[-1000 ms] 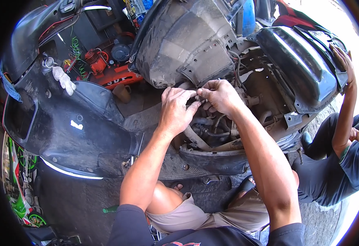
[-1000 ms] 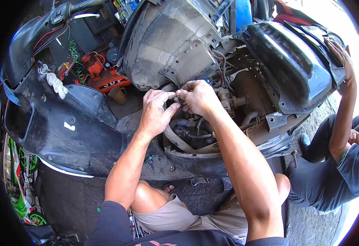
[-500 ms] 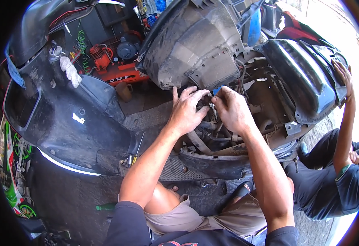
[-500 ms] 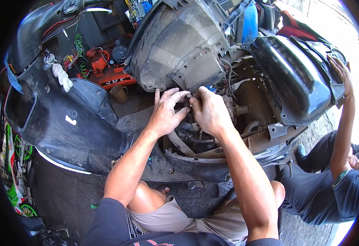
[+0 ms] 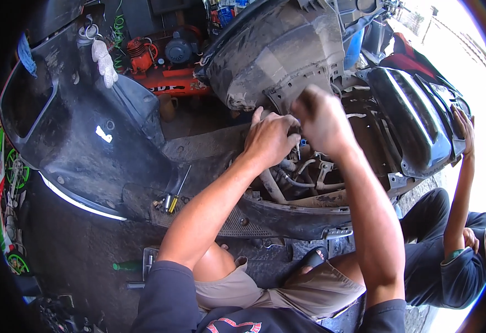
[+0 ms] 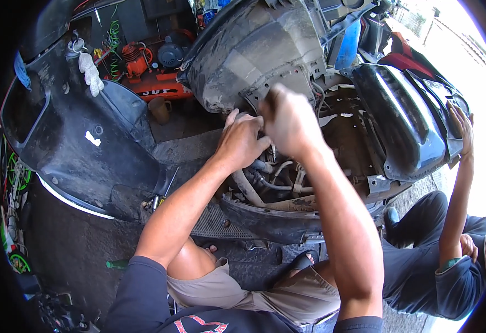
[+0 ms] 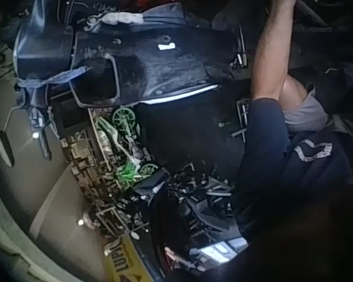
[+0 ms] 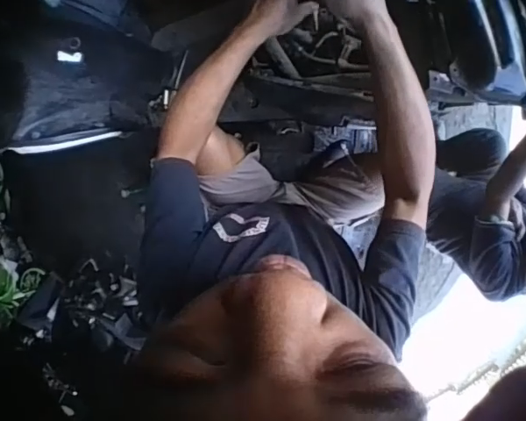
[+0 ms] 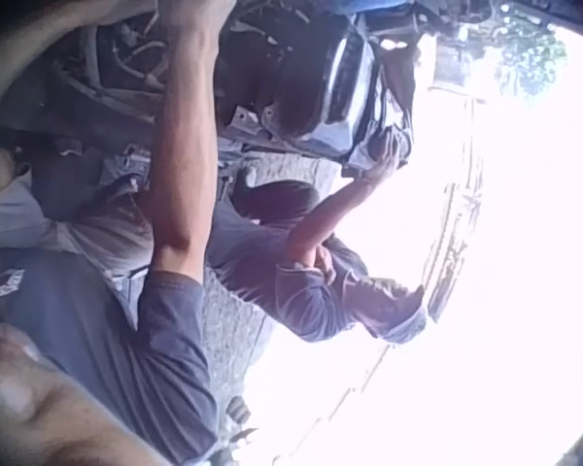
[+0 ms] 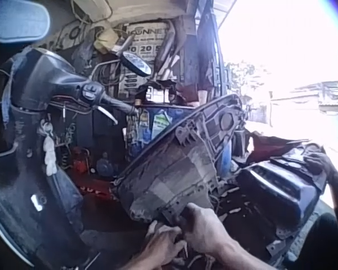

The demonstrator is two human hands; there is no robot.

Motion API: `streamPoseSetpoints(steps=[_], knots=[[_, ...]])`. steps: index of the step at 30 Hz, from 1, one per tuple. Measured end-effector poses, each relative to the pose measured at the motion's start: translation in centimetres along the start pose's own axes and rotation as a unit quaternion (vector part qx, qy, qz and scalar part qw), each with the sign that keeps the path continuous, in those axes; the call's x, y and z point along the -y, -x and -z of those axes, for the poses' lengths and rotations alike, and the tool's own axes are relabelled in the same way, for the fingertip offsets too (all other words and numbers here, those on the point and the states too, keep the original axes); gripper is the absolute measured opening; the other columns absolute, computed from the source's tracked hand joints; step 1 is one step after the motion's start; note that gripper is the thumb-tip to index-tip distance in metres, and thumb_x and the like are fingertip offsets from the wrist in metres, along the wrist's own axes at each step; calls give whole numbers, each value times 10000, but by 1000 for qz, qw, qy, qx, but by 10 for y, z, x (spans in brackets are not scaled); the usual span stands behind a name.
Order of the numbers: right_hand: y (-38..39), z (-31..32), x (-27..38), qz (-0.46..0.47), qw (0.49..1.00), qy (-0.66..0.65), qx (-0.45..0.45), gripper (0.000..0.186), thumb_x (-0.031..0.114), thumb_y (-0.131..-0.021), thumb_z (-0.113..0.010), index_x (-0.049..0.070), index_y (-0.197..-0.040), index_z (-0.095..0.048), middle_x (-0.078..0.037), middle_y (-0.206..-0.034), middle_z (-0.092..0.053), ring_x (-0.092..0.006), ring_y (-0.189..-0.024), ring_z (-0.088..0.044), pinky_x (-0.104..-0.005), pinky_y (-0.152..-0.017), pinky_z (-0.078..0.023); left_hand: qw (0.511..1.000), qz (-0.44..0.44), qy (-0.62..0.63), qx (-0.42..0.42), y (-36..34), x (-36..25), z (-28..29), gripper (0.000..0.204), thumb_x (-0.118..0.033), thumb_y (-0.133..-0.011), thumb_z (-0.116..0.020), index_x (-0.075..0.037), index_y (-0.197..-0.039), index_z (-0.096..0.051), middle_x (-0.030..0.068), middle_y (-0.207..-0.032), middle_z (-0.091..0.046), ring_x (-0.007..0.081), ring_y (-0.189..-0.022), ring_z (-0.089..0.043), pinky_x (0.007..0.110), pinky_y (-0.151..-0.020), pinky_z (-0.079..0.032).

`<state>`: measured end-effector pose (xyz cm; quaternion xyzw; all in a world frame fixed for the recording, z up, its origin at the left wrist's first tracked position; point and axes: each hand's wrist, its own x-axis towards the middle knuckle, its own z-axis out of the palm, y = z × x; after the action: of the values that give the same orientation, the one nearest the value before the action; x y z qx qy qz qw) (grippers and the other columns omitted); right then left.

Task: The person is repairing a motorcycle, specifically working on the engine area and electrical connectors.

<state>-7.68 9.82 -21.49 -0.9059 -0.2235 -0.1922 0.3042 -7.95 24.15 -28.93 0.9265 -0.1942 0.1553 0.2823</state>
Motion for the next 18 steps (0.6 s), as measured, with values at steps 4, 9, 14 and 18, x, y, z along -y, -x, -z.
streamPoseSetpoints(steps=[4, 9, 14, 18], knots=[[-52, 49, 24, 45, 992, -41, -107, 343, 256, -939, -622, -77, -872, -667, -267, -810, -685, -382, -763, -703, -441, -767, -544, 999, -37, 17, -23, 4, 8, -9, 298, -225, -831, -748, -82, -1090, -720, 111, -1019, -722, 276, -1111, -631, 527, -1191, -241], [-58, 79, 37, -4, 997, -72, -18, 316, 225, -897, -592, -66, -873, -713, -149, -712, -694, -203, -665, -667, -353, -692, -549, 997, -43, 42, -51, 7, 15, -10, 253, -212, -854, -741, -82, -1069, -710, 106, -1060, -730, 271, -1108, -637, 519, -1174, -265], [-11, 67, 12, -129, 985, -44, 108, 302, 208, -847, -600, -72, -870, -713, -111, -687, -693, -161, -629, -663, -326, -664, -556, 994, -35, 76, -68, 5, 14, -13, 228, -167, -850, -751, -76, -1042, -670, 91, -1043, -734, 295, -1035, -662, 476, -1102, -337], [44, 46, 22, -172, 966, -122, 151, 200, 146, -841, -648, -48, -794, -669, -114, -653, -669, -182, -572, -643, -355, -612, -542, 981, -77, 66, -163, 9, 22, -20, 217, -166, -828, -765, -61, -1000, -687, 100, -995, -731, 296, -1000, -661, 437, -1008, -413]])
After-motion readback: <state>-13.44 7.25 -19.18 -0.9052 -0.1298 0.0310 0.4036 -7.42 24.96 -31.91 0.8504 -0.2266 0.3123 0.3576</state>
